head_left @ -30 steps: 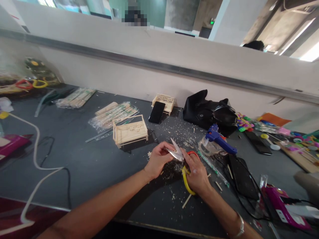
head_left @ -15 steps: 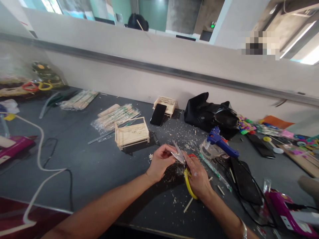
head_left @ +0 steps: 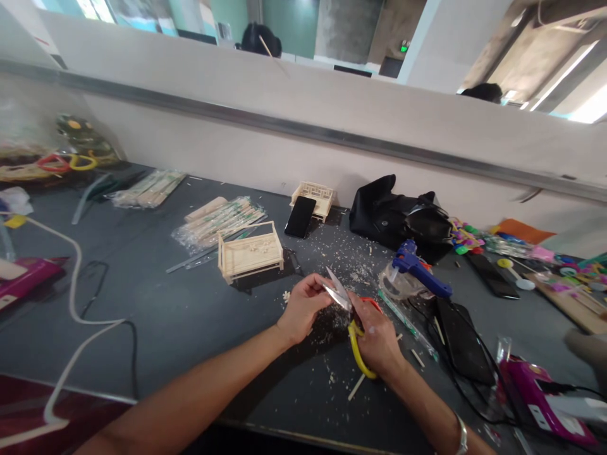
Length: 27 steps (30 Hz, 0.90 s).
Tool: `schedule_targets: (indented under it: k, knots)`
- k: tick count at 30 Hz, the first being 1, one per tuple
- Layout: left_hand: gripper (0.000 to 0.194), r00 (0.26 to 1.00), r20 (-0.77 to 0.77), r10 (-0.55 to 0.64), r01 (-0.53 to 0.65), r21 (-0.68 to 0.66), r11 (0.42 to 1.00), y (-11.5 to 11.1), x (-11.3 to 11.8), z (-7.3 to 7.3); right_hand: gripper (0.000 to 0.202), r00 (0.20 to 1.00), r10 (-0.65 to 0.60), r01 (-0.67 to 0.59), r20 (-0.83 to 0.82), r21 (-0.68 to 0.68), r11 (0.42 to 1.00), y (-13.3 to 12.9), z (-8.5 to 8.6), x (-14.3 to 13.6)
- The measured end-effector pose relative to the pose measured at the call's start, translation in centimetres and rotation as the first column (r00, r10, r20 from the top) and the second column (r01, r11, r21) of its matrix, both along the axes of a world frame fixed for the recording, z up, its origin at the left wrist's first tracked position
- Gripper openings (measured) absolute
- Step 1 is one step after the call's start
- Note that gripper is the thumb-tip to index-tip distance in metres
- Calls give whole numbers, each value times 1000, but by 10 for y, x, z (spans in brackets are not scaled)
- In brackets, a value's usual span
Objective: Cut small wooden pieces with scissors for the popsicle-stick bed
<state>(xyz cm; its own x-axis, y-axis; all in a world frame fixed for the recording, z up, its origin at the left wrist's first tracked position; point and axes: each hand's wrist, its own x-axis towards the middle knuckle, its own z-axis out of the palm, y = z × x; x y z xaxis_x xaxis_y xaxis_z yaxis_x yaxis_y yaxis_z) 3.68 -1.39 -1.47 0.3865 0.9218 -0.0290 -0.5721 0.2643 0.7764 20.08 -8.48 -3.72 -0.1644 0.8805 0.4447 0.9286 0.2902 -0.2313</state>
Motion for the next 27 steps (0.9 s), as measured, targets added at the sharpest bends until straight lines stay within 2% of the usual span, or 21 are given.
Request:
schedule_targets:
  k: [9, 16, 22, 27]
  knots:
    - [26, 993, 81, -82, 92, -127, 988, 5, 1, -1, 68, 994, -47, 41, 95, 62, 997, 2, 0, -4]
    - [24, 984, 103, -143, 154, -115, 981, 8, -1, -6, 77, 987, -49, 28, 153, 138, 990, 3, 3, -2]
    - [25, 982, 58, -180, 186, -120, 975, 3, -3, 1, 79, 989, -19, -3, 148, 149, 989, 3, 9, -2]
    - [26, 984, 63, -168, 175, -124, 977, 1, -2, 4, 75, 990, 0, -20, 143, 137, 990, 3, 7, 1]
